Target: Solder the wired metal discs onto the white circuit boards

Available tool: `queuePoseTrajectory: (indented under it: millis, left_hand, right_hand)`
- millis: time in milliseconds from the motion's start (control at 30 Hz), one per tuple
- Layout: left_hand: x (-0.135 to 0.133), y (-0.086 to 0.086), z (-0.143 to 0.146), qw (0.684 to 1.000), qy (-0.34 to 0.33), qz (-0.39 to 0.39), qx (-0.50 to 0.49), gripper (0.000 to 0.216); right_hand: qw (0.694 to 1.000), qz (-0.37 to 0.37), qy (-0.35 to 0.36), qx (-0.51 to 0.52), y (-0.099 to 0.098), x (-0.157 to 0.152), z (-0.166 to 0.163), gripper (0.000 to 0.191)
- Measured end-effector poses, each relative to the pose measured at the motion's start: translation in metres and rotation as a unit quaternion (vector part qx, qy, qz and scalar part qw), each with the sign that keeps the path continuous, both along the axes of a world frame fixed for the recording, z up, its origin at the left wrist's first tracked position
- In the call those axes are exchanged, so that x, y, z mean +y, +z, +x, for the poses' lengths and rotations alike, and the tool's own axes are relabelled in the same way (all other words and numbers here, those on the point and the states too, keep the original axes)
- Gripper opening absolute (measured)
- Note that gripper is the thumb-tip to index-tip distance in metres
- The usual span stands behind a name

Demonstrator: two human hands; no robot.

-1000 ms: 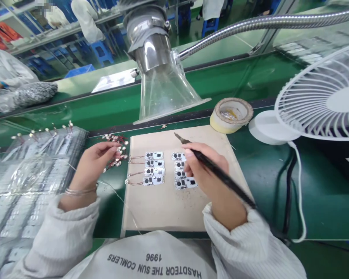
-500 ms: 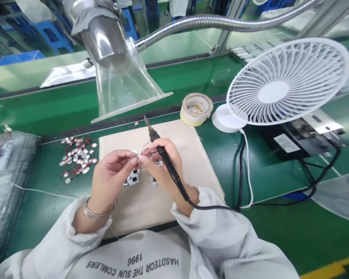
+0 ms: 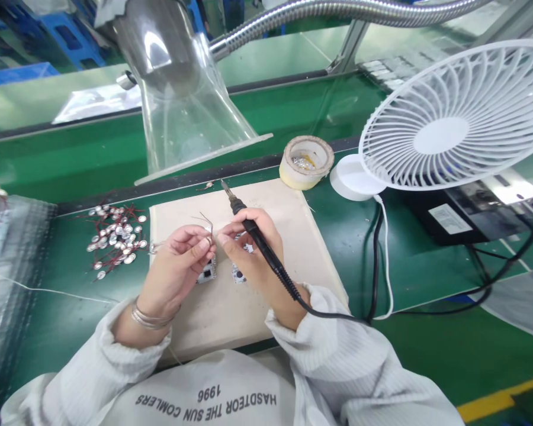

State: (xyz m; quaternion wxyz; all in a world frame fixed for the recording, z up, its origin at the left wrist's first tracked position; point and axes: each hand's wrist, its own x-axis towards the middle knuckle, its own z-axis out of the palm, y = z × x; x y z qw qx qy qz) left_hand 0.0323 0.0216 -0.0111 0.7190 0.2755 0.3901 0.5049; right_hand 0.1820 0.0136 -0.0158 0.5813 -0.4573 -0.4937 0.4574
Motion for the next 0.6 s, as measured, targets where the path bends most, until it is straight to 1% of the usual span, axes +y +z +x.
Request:
queuePoseTrajectory:
  millis: [100, 233, 433, 600]
  left_hand:
    - [-0.001, -0.003, 0.001, 0.999, 0.021, 0.034, 0.037, 0.020]
    - [-0.002, -0.008, 0.001, 0.994, 0.027, 0.068, 0.085, 0.014]
    - [-0.003, -0.009, 0.002, 0.989, 0.054, 0.090, 0.101, 0.013]
    - [-0.005, -0.011, 0.002, 0.986, 0.058, 0.097, 0.125, 0.014]
  right_hand:
    - [1.000, 0.007, 0.008, 0.001, 0.002, 0.001, -0.002, 0.027]
    - [1.000, 0.014, 0.001, 0.000, 0.000, 0.002, -0.004, 0.028]
    - [1.000, -0.010, -0.020, -0.002, -0.001, 0.001, -0.005, 0.028]
    - [1.000, 0.007, -0.023, -0.006, 0.000, 0.000, -0.006, 0.032]
